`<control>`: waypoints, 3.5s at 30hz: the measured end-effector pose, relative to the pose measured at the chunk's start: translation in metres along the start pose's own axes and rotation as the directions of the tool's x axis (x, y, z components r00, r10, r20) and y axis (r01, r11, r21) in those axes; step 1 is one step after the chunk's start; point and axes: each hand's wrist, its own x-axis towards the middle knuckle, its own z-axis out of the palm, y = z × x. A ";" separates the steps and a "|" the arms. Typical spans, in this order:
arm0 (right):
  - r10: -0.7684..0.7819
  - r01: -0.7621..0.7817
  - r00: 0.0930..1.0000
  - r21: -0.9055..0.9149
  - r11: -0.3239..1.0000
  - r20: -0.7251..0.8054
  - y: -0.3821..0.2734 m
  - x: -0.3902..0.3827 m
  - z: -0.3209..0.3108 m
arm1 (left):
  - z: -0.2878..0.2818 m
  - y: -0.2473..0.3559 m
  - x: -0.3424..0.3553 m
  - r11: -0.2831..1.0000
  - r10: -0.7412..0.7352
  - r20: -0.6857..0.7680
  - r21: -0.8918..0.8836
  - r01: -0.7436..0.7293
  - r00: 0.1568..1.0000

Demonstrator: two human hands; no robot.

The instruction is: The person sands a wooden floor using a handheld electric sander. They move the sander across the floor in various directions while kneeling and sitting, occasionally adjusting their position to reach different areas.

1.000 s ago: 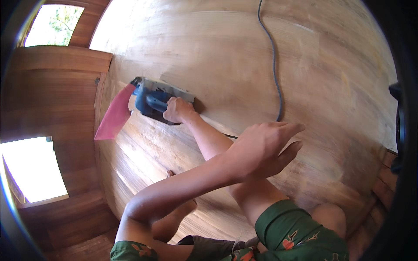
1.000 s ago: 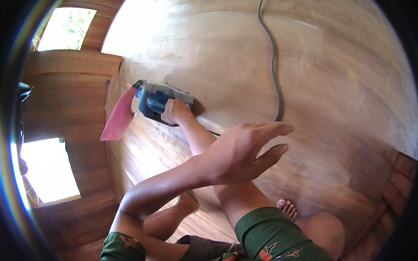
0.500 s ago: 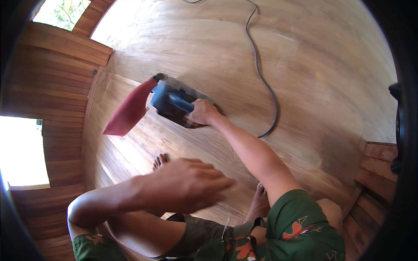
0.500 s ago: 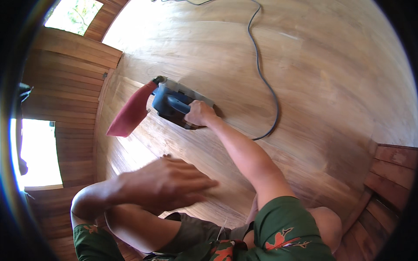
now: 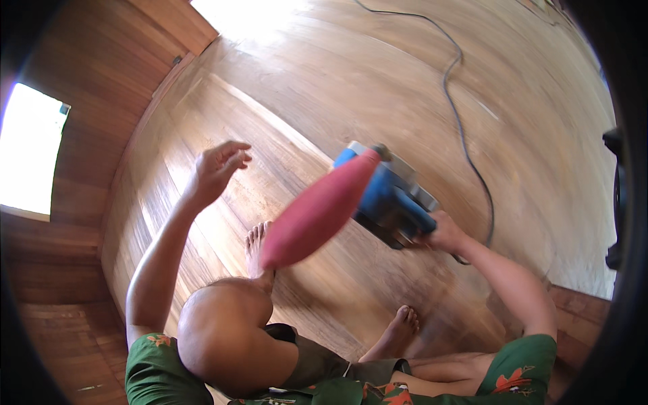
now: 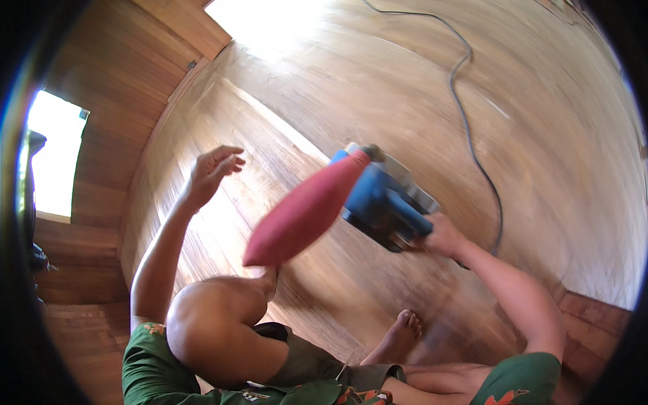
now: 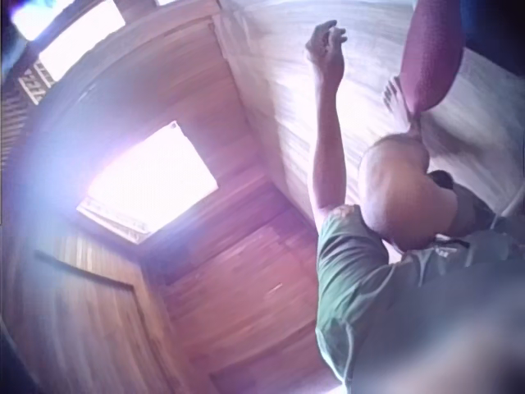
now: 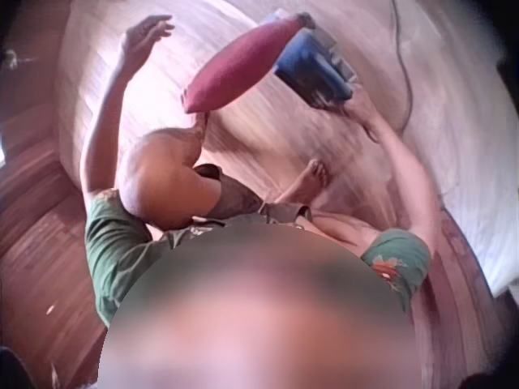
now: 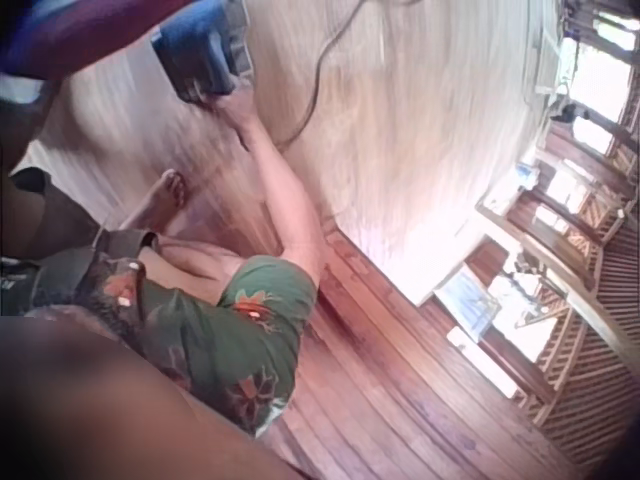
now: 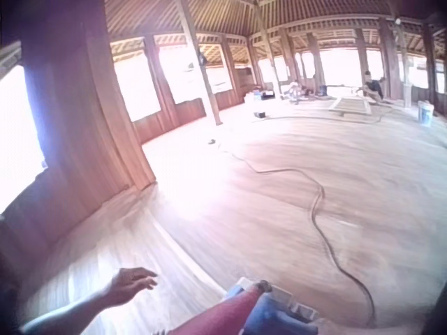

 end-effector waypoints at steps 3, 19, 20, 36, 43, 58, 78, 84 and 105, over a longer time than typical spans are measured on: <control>-0.021 0.023 0.997 0.027 0.999 -0.081 0.014 -0.015 0.004 | 0.018 -0.067 -0.021 0.989 -0.121 -0.047 -0.092 0.116 0.992; -0.488 0.427 0.865 -0.339 0.838 -0.116 -0.095 0.324 0.112 | 0.068 -0.266 -0.222 0.620 -0.779 -0.220 -0.405 0.672 0.586; -0.376 0.336 0.920 -0.275 0.901 -0.108 -0.107 0.348 0.120 | 0.073 -0.258 -0.227 0.591 -0.803 -0.208 -0.400 0.701 0.558; -0.138 0.139 0.990 0.130 0.982 -0.016 -0.108 0.279 0.072 | 0.080 -0.285 -0.263 0.650 -0.759 -0.467 -0.498 0.574 0.455; -0.171 0.171 0.985 0.013 0.985 -0.038 0.003 0.063 0.014 | 0.069 -0.226 -0.161 0.865 -0.452 -0.540 -0.458 0.203 0.709; 0.052 -0.050 0.981 0.013 0.999 -0.189 0.091 -0.119 -0.023 | 0.107 0.031 -0.060 0.996 -0.017 -0.094 -0.083 0.009 0.995; -0.194 0.219 0.967 0.149 0.964 -0.167 -0.026 0.211 0.042 | 0.197 -0.001 -0.274 0.924 -0.363 0.187 0.199 0.326 0.913; -0.158 0.171 0.979 0.094 0.981 -0.131 -0.014 0.166 0.023 | 0.223 -0.027 -0.301 0.909 -0.415 0.387 0.155 0.386 0.823; 0.280 -0.249 0.952 0.217 0.944 -0.124 0.152 -0.202 -0.047 | 0.269 -0.076 -0.179 0.978 -0.206 0.600 0.154 0.141 0.773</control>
